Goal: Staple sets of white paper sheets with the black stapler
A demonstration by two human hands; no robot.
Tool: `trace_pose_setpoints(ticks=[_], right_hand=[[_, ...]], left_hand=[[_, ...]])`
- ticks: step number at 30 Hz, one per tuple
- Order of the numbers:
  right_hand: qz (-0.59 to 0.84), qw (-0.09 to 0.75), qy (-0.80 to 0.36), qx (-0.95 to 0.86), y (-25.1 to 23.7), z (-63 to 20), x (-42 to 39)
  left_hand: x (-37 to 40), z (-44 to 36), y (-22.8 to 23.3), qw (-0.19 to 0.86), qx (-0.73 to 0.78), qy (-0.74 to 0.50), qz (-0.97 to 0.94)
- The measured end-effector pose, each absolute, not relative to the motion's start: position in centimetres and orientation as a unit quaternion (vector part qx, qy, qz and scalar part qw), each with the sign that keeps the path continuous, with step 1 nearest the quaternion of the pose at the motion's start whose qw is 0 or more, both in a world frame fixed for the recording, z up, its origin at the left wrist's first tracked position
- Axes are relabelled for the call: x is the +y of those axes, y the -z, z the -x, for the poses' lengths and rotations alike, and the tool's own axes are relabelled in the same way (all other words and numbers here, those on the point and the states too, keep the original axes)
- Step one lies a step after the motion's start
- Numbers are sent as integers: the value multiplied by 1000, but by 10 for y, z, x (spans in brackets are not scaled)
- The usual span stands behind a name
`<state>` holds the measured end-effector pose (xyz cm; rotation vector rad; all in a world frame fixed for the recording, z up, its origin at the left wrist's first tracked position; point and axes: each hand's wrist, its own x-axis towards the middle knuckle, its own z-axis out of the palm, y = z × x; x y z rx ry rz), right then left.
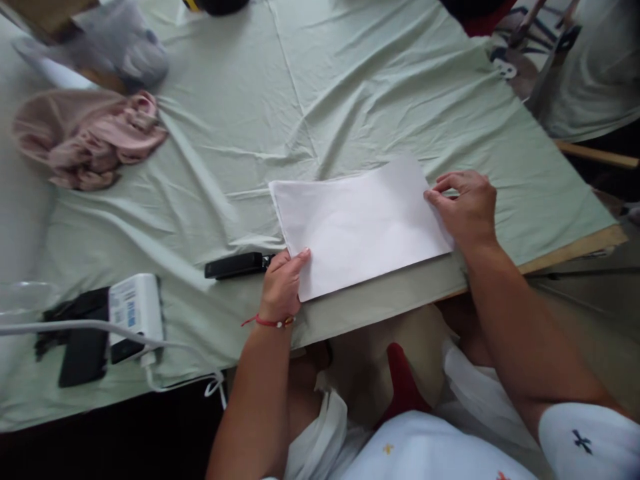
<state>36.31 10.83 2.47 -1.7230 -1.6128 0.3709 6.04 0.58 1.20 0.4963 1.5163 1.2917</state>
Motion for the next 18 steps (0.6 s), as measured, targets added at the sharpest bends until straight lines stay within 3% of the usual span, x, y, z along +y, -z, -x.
trace_pose_setpoints(ticks=[11,18], right_hand=[[670,300,-103,-671,-8,-363,115],[639,378,-343,-576,-14,-371,107]], left_hand=[[4,-64,-12,500,606,-552,-280],[-6,-58,-18,478,591,-598,-255]])
